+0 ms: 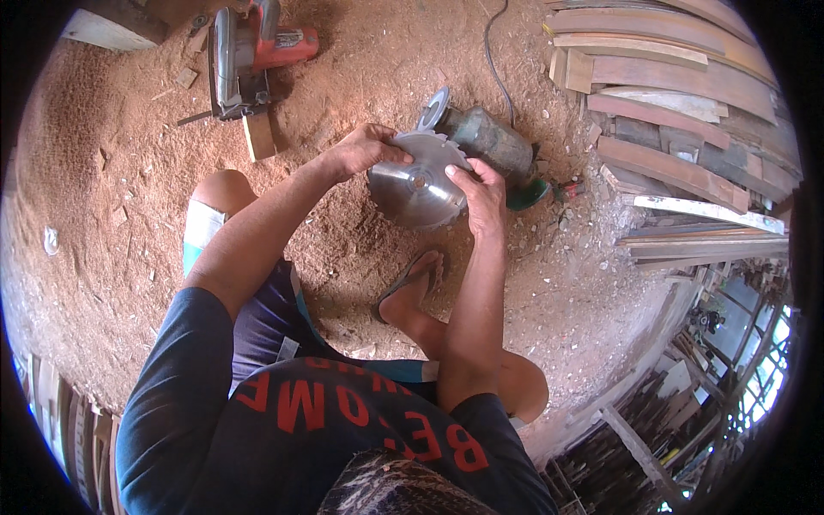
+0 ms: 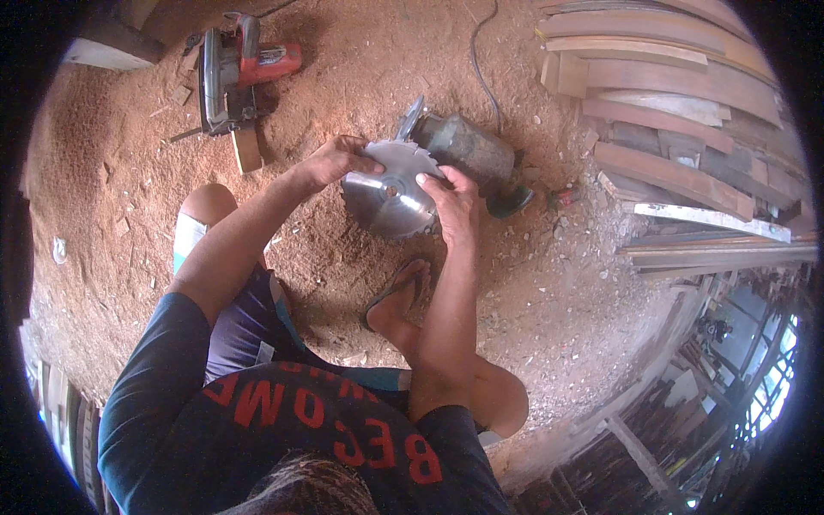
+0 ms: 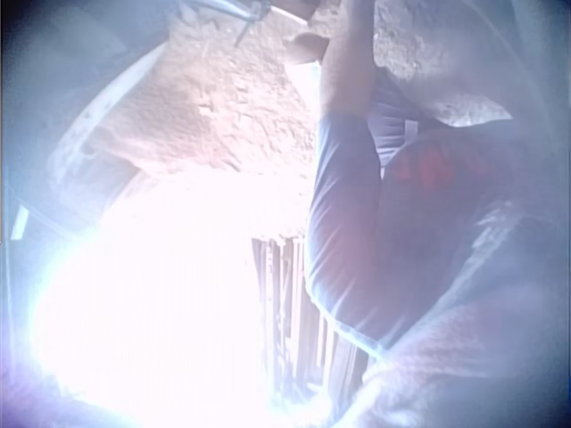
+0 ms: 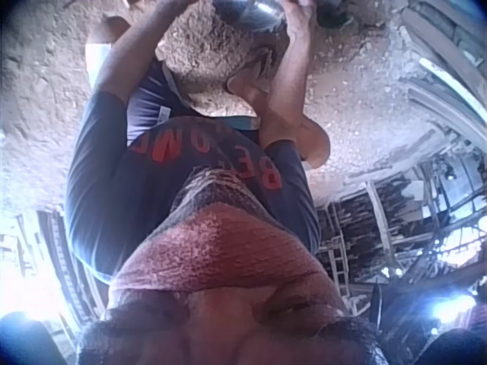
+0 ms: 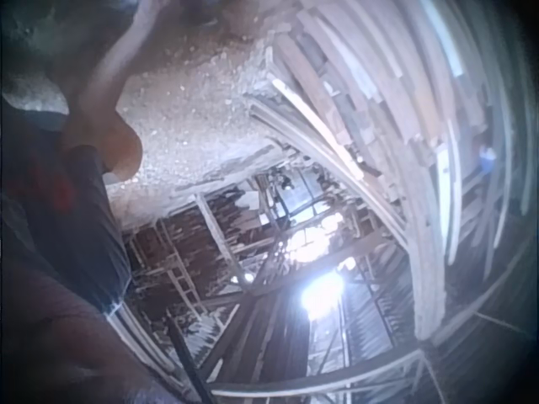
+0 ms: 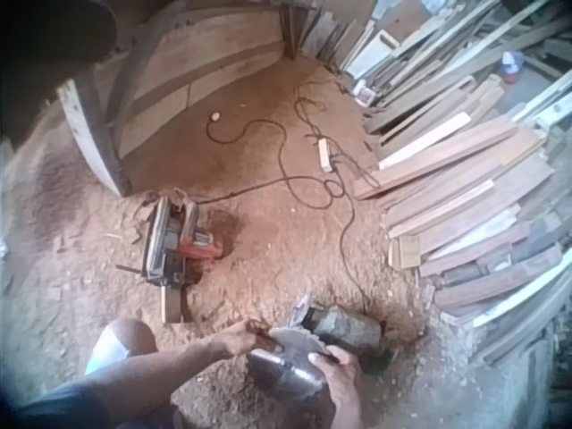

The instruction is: The person handles a circular saw blade to check its surface and then fits it into a circular saw power tool on the ground.

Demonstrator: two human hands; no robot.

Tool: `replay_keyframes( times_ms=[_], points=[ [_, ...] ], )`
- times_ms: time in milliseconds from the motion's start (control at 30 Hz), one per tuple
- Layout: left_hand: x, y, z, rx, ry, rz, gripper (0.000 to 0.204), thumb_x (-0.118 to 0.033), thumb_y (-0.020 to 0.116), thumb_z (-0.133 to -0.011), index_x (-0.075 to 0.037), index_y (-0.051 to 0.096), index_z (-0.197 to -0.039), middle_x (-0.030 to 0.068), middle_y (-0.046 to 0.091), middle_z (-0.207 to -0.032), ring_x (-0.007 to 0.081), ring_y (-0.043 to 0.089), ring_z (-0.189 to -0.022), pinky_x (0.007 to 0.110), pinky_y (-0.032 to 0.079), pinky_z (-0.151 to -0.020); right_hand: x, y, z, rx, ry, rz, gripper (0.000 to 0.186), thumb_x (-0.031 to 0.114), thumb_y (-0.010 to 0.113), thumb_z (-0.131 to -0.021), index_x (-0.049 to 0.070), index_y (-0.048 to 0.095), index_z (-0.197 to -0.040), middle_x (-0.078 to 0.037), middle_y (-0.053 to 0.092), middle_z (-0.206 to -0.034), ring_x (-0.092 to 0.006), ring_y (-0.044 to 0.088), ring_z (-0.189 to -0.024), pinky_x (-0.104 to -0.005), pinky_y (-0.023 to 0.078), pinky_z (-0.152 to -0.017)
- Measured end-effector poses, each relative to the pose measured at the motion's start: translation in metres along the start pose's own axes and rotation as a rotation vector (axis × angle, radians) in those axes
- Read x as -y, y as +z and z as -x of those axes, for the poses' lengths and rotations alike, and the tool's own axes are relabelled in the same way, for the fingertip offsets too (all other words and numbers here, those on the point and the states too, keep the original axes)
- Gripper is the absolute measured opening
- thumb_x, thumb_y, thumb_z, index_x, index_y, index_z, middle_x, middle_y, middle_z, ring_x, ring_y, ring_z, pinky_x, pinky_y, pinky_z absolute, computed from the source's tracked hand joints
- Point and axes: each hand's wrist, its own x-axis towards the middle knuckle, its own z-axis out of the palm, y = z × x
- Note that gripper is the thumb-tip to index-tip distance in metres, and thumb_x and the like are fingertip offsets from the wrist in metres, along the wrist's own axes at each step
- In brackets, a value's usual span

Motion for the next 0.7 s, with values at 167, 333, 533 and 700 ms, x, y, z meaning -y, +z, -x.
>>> replay_keyframes(
  times_ms=[167,333,533,700],
  points=[
    [0.000,0.005,0.000,-0.037,-0.025,-0.038,0.037,-0.014,0.087,-0.082,0.002,0.075,-0.113,0.0098,0.078,-0.103,0.0186,0.070,-0.098,0.034,0.052,-0.095,-0.015,0.000,-0.006,-0.100,0.002,-0.029,0.024,0.012,0.079,-0.089,-0.003,0.072,-0.107,-0.003,0.073,-0.096,-0.0100,0.063,-0.085,-0.0258,0.050,-0.079],
    [0.001,0.001,0.001,-0.095,-0.054,-0.010,0.041,-0.013,0.087,-0.081,0.003,0.074,-0.116,0.0122,0.078,-0.106,0.0195,0.071,-0.098,0.034,0.053,-0.094,-0.023,0.008,-0.015,-0.124,-0.010,-0.078,0.020,0.010,0.079,-0.088,-0.003,0.072,-0.102,-0.002,0.071,-0.092,-0.0095,0.062,-0.082,-0.0249,0.049,-0.077],
    [-0.012,0.006,0.005,-0.120,-0.092,-0.046,0.042,-0.014,0.086,-0.082,0.003,0.073,-0.118,0.0128,0.077,-0.106,0.0205,0.071,-0.097,0.034,0.054,-0.092,-0.025,0.006,-0.019,-0.141,0.013,-0.069,0.020,0.004,0.079,-0.087,-0.004,0.071,-0.104,-0.003,0.070,-0.096,-0.0103,0.063,-0.084,-0.0249,0.050,-0.078],
    [0.007,-0.003,-0.006,-0.122,-0.056,-0.020,0.038,-0.017,0.085,-0.083,0.001,0.075,-0.115,0.0108,0.077,-0.102,0.0200,0.071,-0.094,0.035,0.054,-0.091,-0.028,0.016,-0.020,-0.239,0.021,-0.059,0.021,0.003,0.078,-0.087,-0.004,0.070,-0.105,-0.004,0.069,-0.095,-0.0115,0.062,-0.086,-0.0264,0.049,-0.082]
  ],
)
